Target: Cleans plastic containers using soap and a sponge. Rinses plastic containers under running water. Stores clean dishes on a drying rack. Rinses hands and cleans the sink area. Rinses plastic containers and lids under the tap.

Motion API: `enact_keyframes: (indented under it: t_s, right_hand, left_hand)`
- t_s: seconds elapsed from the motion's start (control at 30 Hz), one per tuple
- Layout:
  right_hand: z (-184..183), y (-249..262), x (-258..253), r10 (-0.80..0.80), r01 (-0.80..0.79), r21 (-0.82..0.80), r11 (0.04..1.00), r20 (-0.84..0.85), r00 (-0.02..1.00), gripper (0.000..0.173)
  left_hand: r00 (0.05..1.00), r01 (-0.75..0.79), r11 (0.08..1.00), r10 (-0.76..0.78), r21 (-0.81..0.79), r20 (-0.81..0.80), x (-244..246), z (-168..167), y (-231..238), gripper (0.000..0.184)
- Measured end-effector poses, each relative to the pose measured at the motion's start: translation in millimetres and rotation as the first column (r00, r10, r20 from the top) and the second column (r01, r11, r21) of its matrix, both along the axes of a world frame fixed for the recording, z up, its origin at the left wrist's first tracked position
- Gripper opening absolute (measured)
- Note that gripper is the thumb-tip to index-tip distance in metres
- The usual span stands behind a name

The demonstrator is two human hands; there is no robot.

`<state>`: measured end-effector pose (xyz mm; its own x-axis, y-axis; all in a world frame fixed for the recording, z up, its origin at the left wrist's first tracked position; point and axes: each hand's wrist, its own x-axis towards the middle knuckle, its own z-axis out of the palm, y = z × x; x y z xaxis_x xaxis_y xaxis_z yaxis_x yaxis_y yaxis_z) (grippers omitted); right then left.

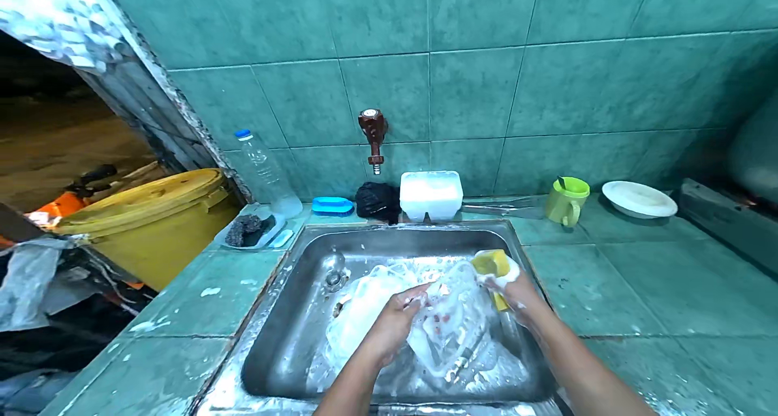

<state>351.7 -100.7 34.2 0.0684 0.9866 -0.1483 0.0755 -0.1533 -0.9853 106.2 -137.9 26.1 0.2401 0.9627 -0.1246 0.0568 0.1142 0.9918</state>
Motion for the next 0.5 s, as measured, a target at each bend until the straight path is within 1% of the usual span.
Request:
enact_keyframes:
  t_s: [0.03,0.07,0.13,0.17,0.2,0.23,0.27,0.33,0.47,0.5]
  right_hand:
    - [5,-4,0,-0.009,0.009,-0.009,1.000,-0.070,0.997,0.048]
    - [9,-7,0,-0.003,0.001,-0.010,1.000,-0.128,0.992,0.047]
    - [12,-13,2,0.055,-0.051,0.027,0.998,-0.192,0.980,0.048]
    - [11,-16,3,0.090,-0.078,0.065,0.995,-0.208,0.974,0.050]
    - [11,-18,3,0.118,-0.097,0.106,0.990,-0.219,0.969,0.051]
    - [12,-20,3,0.134,-0.102,0.145,0.984,-0.226,0.965,0.051]
    - [13,-21,2,0.135,-0.095,0.179,0.979,-0.230,0.964,0.051]
    - [15,-23,-1,0.107,-0.056,0.214,0.975,-0.236,0.966,0.050]
    - [14,-21,-9,0.016,0.053,0.225,0.973,-0.294,0.956,0.046]
    - [13,-21,-11,-0.018,0.086,0.216,0.973,-0.300,0.954,0.045]
  left_hand:
    - [0.999,-0.024,0.994,0.026,0.103,-0.024,-1,0,-2,0.036]
    - [0.995,-0.069,0.968,0.084,0.240,-0.052,-1,0,-4,0.032]
    - [0.971,-0.152,0.864,0.220,0.480,-0.089,-4,0,-6,0.024]
    - [0.958,-0.165,0.810,0.267,0.563,-0.104,-7,1,-7,0.022]
    - [0.952,-0.168,0.771,0.288,0.614,-0.102,-10,3,-8,0.020]
    - [0.955,-0.167,0.756,0.283,0.632,-0.086,-12,6,-9,0.020]
    - [0.965,-0.163,0.771,0.254,0.615,-0.064,-14,11,-12,0.020]
    - [0.984,-0.140,0.840,0.177,0.524,-0.020,-13,21,-18,0.022]
    - [0.998,-0.063,0.907,0.046,0.417,0.051,-11,29,-26,0.032]
    - [0.995,-0.041,0.919,0.004,0.391,0.095,-9,29,-28,0.035]
